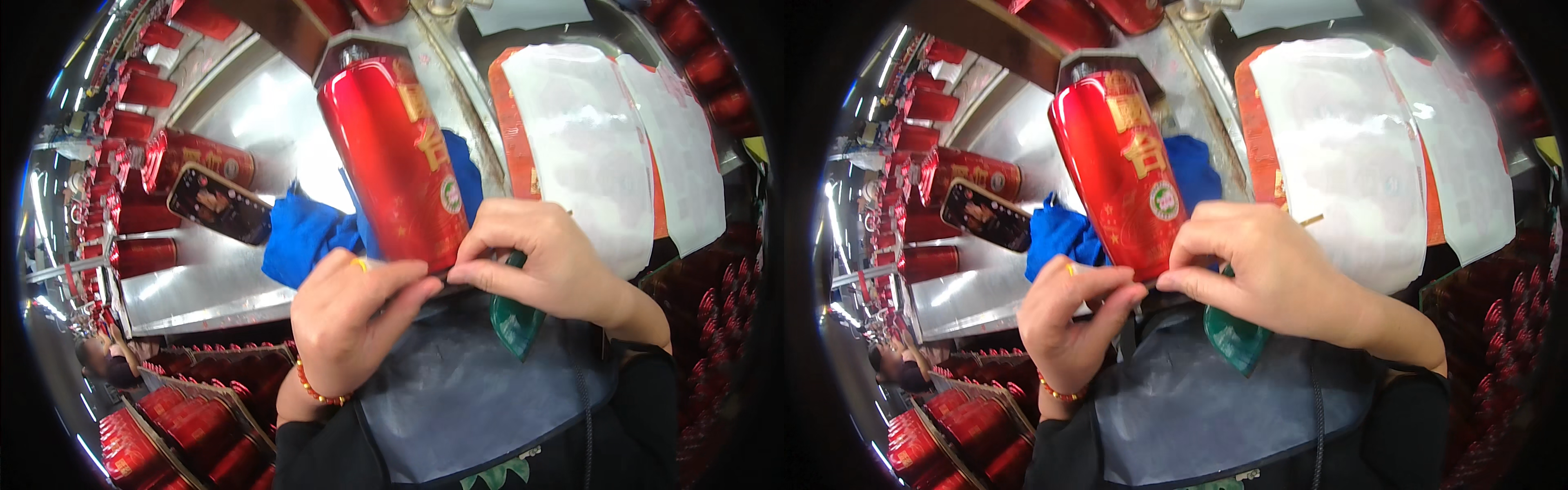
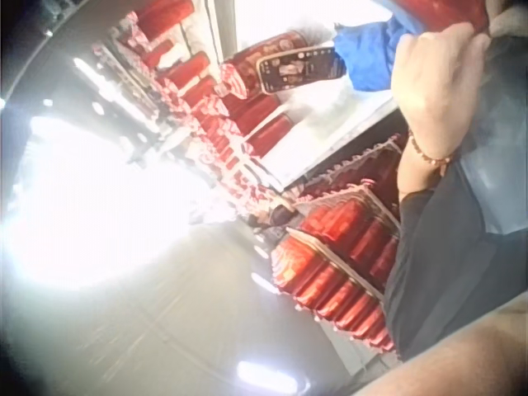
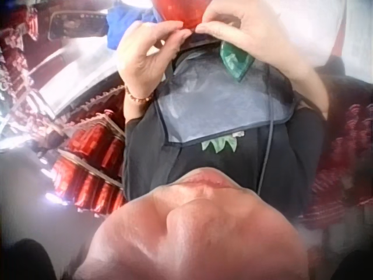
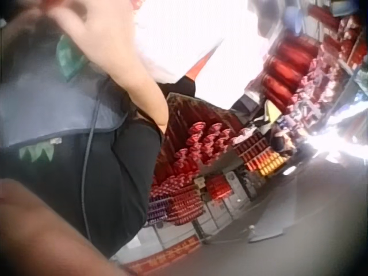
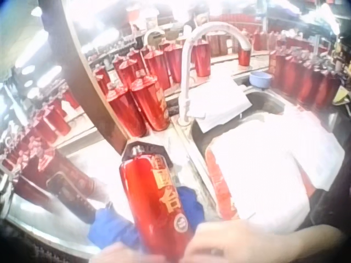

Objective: The person applies a gold band and a red label to a red cylindrical container. They smooth the label with a green plastic squeegee and rotate the container to align the graphics. The person repeats the process on a second container.

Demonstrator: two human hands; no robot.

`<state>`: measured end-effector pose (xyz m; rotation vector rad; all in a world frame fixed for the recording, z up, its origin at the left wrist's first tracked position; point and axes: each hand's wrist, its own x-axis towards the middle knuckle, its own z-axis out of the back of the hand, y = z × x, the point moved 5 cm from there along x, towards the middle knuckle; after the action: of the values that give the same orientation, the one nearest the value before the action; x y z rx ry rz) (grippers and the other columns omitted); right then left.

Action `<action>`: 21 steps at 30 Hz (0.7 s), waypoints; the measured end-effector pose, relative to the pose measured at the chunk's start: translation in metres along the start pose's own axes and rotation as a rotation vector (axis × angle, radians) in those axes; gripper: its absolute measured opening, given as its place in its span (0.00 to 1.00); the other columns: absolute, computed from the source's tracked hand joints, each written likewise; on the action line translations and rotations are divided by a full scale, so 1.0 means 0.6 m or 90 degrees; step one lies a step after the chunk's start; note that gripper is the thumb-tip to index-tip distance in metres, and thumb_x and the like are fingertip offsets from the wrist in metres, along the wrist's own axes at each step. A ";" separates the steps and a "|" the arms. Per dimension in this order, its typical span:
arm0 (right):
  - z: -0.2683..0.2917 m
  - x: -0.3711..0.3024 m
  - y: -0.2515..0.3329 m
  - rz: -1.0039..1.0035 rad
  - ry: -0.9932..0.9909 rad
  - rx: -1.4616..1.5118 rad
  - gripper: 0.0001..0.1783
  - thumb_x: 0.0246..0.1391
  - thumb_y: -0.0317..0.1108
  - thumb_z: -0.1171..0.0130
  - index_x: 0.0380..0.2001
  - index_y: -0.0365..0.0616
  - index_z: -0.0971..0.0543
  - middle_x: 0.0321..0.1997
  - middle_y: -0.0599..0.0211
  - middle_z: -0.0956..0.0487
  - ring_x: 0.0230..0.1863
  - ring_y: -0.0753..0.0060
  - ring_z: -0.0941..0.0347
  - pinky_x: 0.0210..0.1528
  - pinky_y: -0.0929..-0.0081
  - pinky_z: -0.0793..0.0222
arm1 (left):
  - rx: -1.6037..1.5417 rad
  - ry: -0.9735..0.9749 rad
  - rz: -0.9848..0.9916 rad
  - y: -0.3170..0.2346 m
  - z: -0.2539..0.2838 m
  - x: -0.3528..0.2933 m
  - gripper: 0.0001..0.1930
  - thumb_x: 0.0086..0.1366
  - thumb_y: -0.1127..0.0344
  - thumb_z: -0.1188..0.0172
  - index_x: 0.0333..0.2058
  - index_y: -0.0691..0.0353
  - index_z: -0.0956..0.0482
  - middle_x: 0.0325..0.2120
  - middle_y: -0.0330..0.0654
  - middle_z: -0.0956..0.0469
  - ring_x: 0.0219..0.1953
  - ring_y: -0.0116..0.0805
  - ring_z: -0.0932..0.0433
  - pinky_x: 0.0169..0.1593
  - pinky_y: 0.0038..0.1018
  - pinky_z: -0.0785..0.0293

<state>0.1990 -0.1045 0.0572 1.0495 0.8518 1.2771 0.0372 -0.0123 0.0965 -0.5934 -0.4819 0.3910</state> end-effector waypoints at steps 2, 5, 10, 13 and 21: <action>-0.006 -0.004 -0.004 -0.009 0.001 0.005 0.04 0.54 0.26 0.30 0.30 0.38 0.16 0.28 0.68 0.22 0.29 0.76 0.27 0.32 0.78 0.32 | 0.003 -0.029 0.013 0.003 0.000 -0.013 0.13 0.48 0.73 0.22 0.34 0.62 0.14 0.22 0.38 0.20 0.20 0.33 0.29 0.26 0.27 0.35; -0.004 -0.003 -0.007 -0.041 -0.004 0.023 0.04 0.54 0.25 0.30 0.29 0.38 0.17 0.28 0.68 0.23 0.29 0.77 0.28 0.32 0.80 0.33 | 0.000 -0.043 0.057 0.020 0.000 -0.019 0.13 0.49 0.73 0.22 0.34 0.62 0.14 0.21 0.38 0.20 0.21 0.32 0.29 0.26 0.27 0.34; -0.004 -0.002 -0.013 -0.076 0.003 0.057 0.05 0.55 0.24 0.31 0.28 0.37 0.18 0.30 0.68 0.23 0.30 0.79 0.28 0.32 0.81 0.34 | -0.041 -0.076 0.135 0.053 -0.001 -0.041 0.12 0.52 0.74 0.23 0.35 0.62 0.14 0.25 0.38 0.17 0.23 0.29 0.27 0.27 0.24 0.32; -0.003 -0.001 -0.015 -0.106 0.017 0.072 0.05 0.55 0.23 0.32 0.28 0.36 0.19 0.31 0.68 0.24 0.30 0.81 0.28 0.33 0.81 0.34 | -0.060 -0.146 0.141 0.067 0.001 -0.051 0.11 0.53 0.76 0.24 0.35 0.62 0.14 0.25 0.39 0.17 0.23 0.28 0.27 0.26 0.23 0.33; -0.001 -0.002 -0.017 -0.141 0.026 0.085 0.05 0.56 0.21 0.34 0.27 0.36 0.21 0.32 0.70 0.24 0.30 0.83 0.29 0.32 0.84 0.37 | -0.202 -0.087 0.169 0.091 -0.038 -0.065 0.40 0.59 0.61 0.28 0.68 0.64 0.35 0.65 0.49 0.33 0.63 0.45 0.36 0.68 0.36 0.44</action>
<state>0.2019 -0.1057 0.0471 1.0055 1.0659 1.0692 0.0060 0.0008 0.0342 -0.9483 -0.6038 0.6169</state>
